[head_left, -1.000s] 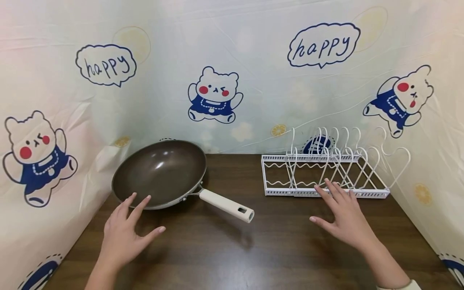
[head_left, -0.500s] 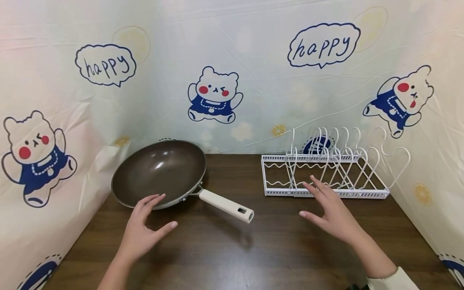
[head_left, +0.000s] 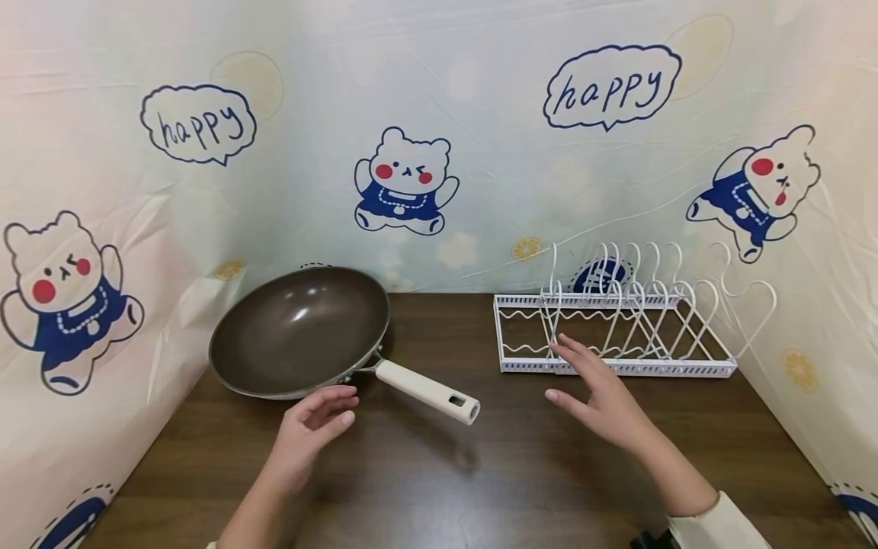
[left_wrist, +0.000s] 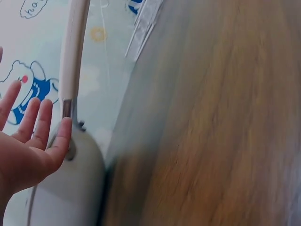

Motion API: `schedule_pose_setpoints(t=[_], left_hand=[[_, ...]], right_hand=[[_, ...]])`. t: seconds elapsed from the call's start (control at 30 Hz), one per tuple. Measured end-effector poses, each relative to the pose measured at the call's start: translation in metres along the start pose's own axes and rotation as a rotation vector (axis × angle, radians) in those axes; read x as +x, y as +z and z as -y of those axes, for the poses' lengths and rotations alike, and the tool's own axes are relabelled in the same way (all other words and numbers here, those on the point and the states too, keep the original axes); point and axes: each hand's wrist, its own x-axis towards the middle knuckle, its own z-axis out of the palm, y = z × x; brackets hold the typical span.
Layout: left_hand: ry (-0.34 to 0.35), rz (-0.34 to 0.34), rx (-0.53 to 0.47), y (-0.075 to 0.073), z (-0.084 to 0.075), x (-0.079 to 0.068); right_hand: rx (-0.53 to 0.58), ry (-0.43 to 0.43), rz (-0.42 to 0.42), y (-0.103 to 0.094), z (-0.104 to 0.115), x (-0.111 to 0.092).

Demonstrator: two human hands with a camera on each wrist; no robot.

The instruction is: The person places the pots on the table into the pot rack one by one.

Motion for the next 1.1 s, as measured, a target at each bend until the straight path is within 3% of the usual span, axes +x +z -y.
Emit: schedule_pose_setpoints(t=[0.17, 0.4, 0.57, 0.7, 0.83, 0.93, 1.1], left_hand=[[-0.092, -0.025, -0.182, 0.011, 0.006, 0.004], [-0.253, 0.051, -0.341, 0.024, 0.014, 0.009], [-0.397, 0.06, -0.456, 0.033, 0.02, 0.014], [-0.469, 0.031, -0.554, 0.04, 0.026, 0.018], [-0.494, -0.008, -0.65, 0.046, 0.033, 0.024], [-0.474, -0.018, -0.709, 0.052, 0.039, 0.03], [-0.405, 0.041, -0.85, 0.06, 0.048, 0.039]], right_hand=[[0.049, -0.029, -0.023, 0.006, 0.006, 0.008], [0.142, -0.022, 0.058, 0.016, 0.018, 0.021], [0.294, -0.027, 0.117, 0.025, 0.025, 0.027], [0.41, -0.017, 0.145, 0.032, 0.03, 0.031], [0.523, 0.026, 0.189, 0.038, 0.036, 0.034], [0.594, 0.065, 0.237, 0.043, 0.04, 0.035], [0.765, 0.108, 0.319, 0.054, 0.044, 0.038]])
